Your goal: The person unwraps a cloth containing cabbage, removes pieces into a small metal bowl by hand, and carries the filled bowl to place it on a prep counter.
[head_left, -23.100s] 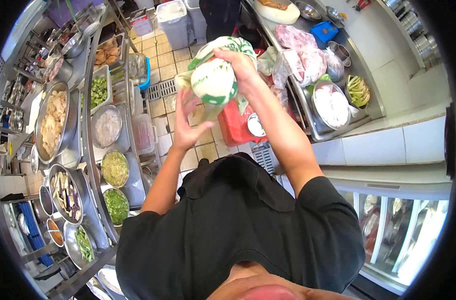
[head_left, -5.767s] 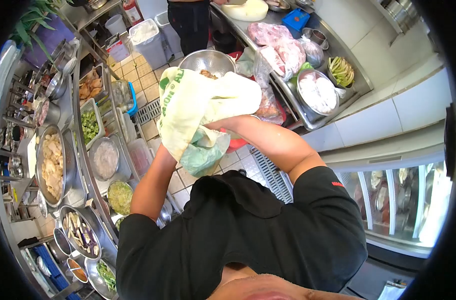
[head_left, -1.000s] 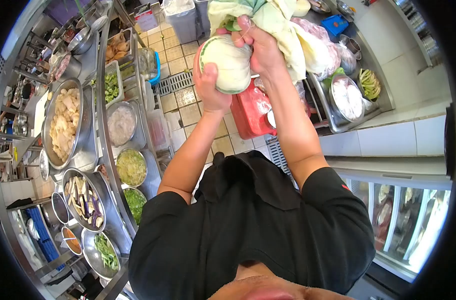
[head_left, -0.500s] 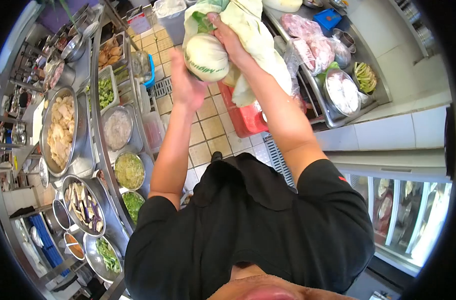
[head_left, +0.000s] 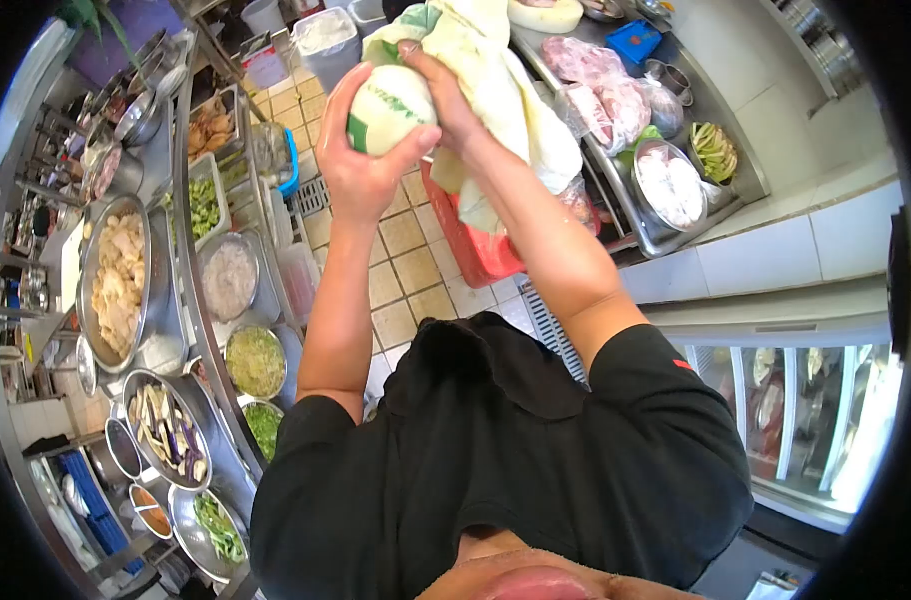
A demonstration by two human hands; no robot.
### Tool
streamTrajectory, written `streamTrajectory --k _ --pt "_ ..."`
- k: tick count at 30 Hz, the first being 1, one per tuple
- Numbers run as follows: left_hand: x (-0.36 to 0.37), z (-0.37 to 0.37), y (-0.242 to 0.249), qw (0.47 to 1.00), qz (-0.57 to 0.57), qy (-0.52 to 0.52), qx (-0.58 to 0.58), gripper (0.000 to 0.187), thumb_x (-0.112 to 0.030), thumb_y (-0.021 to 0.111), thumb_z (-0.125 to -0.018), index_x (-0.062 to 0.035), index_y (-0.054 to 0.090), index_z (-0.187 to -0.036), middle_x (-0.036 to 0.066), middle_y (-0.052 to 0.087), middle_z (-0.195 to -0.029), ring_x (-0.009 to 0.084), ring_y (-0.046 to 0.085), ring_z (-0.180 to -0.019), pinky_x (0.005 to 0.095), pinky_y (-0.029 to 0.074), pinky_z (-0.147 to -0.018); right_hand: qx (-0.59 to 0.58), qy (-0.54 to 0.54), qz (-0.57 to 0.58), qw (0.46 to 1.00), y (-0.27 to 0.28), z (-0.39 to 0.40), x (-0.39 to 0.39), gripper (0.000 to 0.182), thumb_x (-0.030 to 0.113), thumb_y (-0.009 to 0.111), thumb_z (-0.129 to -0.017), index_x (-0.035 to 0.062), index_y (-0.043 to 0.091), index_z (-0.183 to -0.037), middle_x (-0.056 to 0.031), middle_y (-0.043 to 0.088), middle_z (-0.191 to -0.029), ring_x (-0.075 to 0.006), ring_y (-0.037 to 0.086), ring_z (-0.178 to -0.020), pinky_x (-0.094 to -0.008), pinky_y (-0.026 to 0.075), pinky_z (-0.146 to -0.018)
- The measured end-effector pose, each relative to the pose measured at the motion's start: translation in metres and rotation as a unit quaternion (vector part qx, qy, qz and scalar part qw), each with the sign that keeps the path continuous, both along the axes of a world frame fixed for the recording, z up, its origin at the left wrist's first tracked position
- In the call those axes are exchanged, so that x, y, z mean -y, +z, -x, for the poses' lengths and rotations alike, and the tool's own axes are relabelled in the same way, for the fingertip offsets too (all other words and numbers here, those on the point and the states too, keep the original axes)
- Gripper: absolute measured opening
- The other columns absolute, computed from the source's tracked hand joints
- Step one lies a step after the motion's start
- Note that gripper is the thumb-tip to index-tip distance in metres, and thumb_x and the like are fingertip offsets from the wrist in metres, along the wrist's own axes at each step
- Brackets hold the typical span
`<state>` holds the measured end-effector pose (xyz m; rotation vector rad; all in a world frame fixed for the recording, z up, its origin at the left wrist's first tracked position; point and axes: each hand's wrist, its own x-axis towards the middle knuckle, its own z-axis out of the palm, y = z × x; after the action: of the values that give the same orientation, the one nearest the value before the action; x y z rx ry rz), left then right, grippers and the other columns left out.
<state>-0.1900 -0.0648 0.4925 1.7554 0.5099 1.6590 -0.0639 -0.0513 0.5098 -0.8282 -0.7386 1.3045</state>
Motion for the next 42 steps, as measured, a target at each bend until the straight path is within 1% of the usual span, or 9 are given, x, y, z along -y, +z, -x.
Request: streamTrajectory --k 3,4,8,11,13,18,25,31,42 --pt "0.003 0.000 0.010 0.982 0.141 -0.084 0.095 0.064 -0.019 0.086 -0.067 0.0029 0.057 -0.119 0.012 0.064 -0.107 0.0175 0.062 -0.094 0.0304 0.051 -0.085 0.095 -0.041 -0.012 0.995 -0.045 -0.014 -0.039 0.031 0.035 0.054 -0.096 0.0077 0.062 -0.109 -0.0052 0.067 -0.098 -0.0134 0.065 -0.086 -0.0298 0.053 -0.076" --pt "0.001 -0.004 0.003 0.972 0.144 -0.102 0.153 0.056 -0.016 0.082 -0.072 0.0027 0.057 -0.119 0.010 0.065 -0.102 0.0162 0.063 -0.089 0.0297 0.052 -0.080 0.213 -0.084 -0.080 0.970 -0.050 -0.017 -0.037 0.033 0.035 0.055 -0.096 0.0073 0.062 -0.113 -0.0053 0.067 -0.101 -0.0150 0.065 -0.090 -0.0308 0.052 -0.079" --pt "-0.001 -0.006 -0.018 0.925 0.277 -0.125 0.227 0.046 -0.015 0.073 -0.082 0.0026 0.055 -0.120 0.011 0.065 -0.104 0.0169 0.063 -0.089 0.0307 0.053 -0.079 0.601 -0.260 -0.257 0.711 -0.053 -0.030 -0.015 0.037 0.032 0.059 -0.093 0.0092 0.060 -0.121 -0.0067 0.067 -0.111 -0.0221 0.063 -0.101 -0.0345 0.049 -0.087" --pt "-0.011 -0.005 -0.042 0.874 0.346 -0.186 0.287 0.042 -0.022 0.070 -0.086 0.0015 0.056 -0.119 0.010 0.064 -0.107 0.0176 0.063 -0.093 0.0314 0.051 -0.082 0.722 -0.303 -0.309 0.540 -0.044 -0.027 0.001 0.037 0.030 0.062 -0.089 0.0119 0.062 -0.121 -0.0080 0.067 -0.114 -0.0266 0.063 -0.103 -0.0367 0.049 -0.089" --pt "-0.014 -0.002 -0.052 0.863 0.370 -0.214 0.270 0.045 -0.032 0.063 -0.091 0.0000 0.055 -0.121 0.010 0.062 -0.113 0.0205 0.061 -0.101 0.0340 0.049 -0.089 0.705 -0.321 -0.349 0.527 -0.045 -0.015 0.011 0.035 0.030 0.062 -0.087 0.0137 0.064 -0.119 -0.0087 0.067 -0.112 -0.0282 0.062 -0.103 -0.0376 0.048 -0.089" --pt "-0.027 0.017 -0.064 0.874 0.360 -0.256 0.201 0.059 -0.042 0.060 -0.092 0.0005 0.048 -0.132 0.014 0.058 -0.126 0.0258 0.058 -0.114 0.0379 0.046 -0.097 0.684 -0.279 -0.316 0.595 -0.038 -0.004 0.013 0.030 0.029 0.061 -0.087 0.0135 0.065 -0.113 -0.0084 0.068 -0.106 -0.0277 0.064 -0.098 -0.0392 0.049 -0.088" --pt "-0.022 0.032 -0.037 0.865 0.310 -0.330 0.216 0.059 -0.035 0.064 -0.089 0.0009 0.047 -0.131 0.014 0.059 -0.121 0.0243 0.061 -0.107 0.0366 0.050 -0.091 0.727 -0.225 -0.289 0.581 -0.020 0.001 0.023 0.033 0.029 0.063 -0.088 0.0104 0.063 -0.116 -0.0094 0.065 -0.113 -0.0266 0.060 -0.105 -0.0364 0.048 -0.091" --pt "0.001 0.029 -0.027 0.852 0.394 -0.234 0.251 0.053 -0.039 0.054 -0.094 -0.0022 0.047 -0.132 0.014 0.057 -0.126 0.0276 0.059 -0.111 0.0409 0.048 -0.096 0.722 -0.196 -0.291 0.597 -0.023 0.012 0.014 0.034 0.029 0.062 -0.088 0.0102 0.063 -0.116 -0.0095 0.065 -0.113 -0.0264 0.060 -0.105 -0.0364 0.047 -0.092" --pt "-0.025 0.037 -0.053 0.829 0.439 -0.204 0.280 0.052 -0.043 0.042 -0.097 -0.0062 0.046 -0.134 0.012 0.058 -0.127 0.0288 0.059 -0.112 0.0433 0.049 -0.095 0.714 -0.075 -0.276 0.639 -0.035 0.038 -0.011 0.034 0.030 0.062 -0.089 0.0099 0.062 -0.116 -0.0097 0.064 -0.113 -0.0261 0.060 -0.105 -0.0364 0.047 -0.092"
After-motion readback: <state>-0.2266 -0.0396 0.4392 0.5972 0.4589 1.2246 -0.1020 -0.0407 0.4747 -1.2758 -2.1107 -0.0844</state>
